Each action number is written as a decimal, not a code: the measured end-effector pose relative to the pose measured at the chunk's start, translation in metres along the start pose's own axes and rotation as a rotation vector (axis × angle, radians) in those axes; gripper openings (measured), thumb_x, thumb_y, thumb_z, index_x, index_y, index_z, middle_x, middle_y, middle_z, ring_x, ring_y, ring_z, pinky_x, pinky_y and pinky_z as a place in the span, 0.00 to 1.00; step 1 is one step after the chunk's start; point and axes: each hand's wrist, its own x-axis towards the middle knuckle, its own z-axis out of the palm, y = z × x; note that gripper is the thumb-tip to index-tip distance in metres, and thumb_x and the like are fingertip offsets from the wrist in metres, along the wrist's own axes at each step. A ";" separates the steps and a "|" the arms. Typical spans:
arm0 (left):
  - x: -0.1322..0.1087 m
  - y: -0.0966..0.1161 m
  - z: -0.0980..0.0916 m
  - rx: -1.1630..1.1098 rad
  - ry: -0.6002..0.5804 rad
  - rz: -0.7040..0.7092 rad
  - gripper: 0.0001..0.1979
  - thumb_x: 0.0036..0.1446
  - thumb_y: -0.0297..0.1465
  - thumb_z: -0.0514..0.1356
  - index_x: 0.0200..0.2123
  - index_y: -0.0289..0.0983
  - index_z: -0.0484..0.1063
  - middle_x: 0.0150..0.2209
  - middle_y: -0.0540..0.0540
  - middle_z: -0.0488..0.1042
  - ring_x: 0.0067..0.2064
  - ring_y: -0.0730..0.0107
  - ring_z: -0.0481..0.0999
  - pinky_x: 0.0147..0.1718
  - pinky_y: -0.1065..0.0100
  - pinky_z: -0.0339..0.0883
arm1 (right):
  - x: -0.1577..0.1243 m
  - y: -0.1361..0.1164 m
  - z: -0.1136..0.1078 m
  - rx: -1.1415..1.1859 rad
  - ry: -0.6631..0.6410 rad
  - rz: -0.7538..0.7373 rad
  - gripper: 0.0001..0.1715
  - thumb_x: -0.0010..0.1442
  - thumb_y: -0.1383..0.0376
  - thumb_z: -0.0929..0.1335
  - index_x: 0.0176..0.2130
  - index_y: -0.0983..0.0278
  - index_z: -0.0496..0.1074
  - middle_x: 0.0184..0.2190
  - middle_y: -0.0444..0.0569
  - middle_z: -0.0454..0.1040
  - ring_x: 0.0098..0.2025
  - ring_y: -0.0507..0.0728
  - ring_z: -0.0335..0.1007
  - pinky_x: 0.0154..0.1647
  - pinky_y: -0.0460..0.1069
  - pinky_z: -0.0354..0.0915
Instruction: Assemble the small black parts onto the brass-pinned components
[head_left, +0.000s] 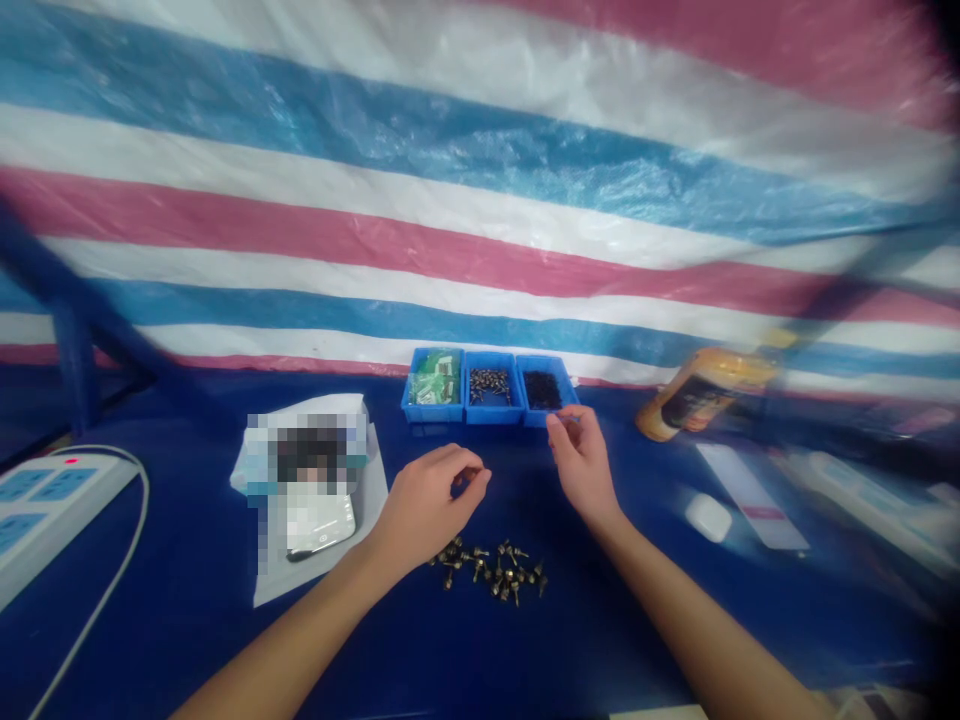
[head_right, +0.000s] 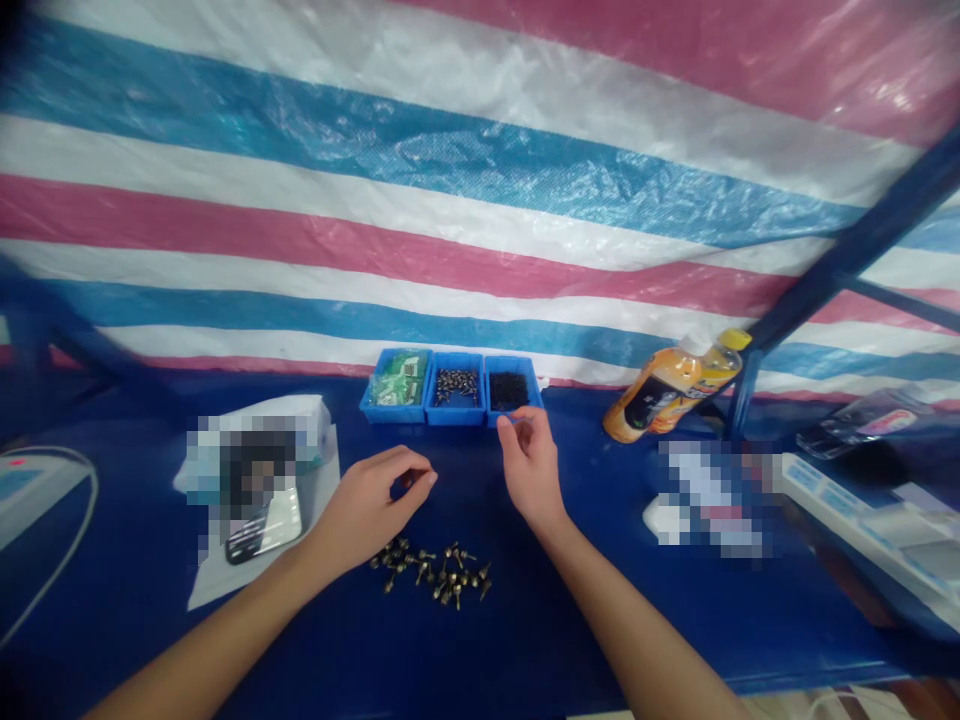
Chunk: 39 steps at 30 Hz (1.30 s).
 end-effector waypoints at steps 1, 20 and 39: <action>0.000 0.000 0.000 0.002 -0.001 -0.001 0.08 0.64 0.36 0.55 0.35 0.42 0.73 0.33 0.52 0.74 0.33 0.72 0.72 0.31 0.69 0.61 | 0.001 0.000 -0.002 -0.021 0.043 -0.009 0.20 0.63 0.51 0.67 0.47 0.59 0.61 0.26 0.38 0.65 0.23 0.51 0.58 0.24 0.45 0.56; 0.001 -0.001 0.000 0.040 0.043 0.019 0.10 0.65 0.36 0.53 0.35 0.41 0.73 0.32 0.50 0.74 0.33 0.69 0.72 0.30 0.69 0.61 | -0.002 -0.004 -0.014 -0.621 -0.727 -0.421 0.08 0.64 0.69 0.67 0.40 0.61 0.77 0.39 0.49 0.73 0.38 0.54 0.73 0.43 0.49 0.66; -0.001 0.001 -0.002 0.022 -0.011 0.052 0.11 0.66 0.34 0.52 0.36 0.42 0.73 0.32 0.51 0.72 0.31 0.70 0.70 0.32 0.68 0.61 | -0.006 -0.023 -0.005 0.219 -0.486 0.106 0.15 0.59 0.55 0.71 0.34 0.64 0.71 0.34 0.48 0.78 0.25 0.52 0.73 0.30 0.49 0.69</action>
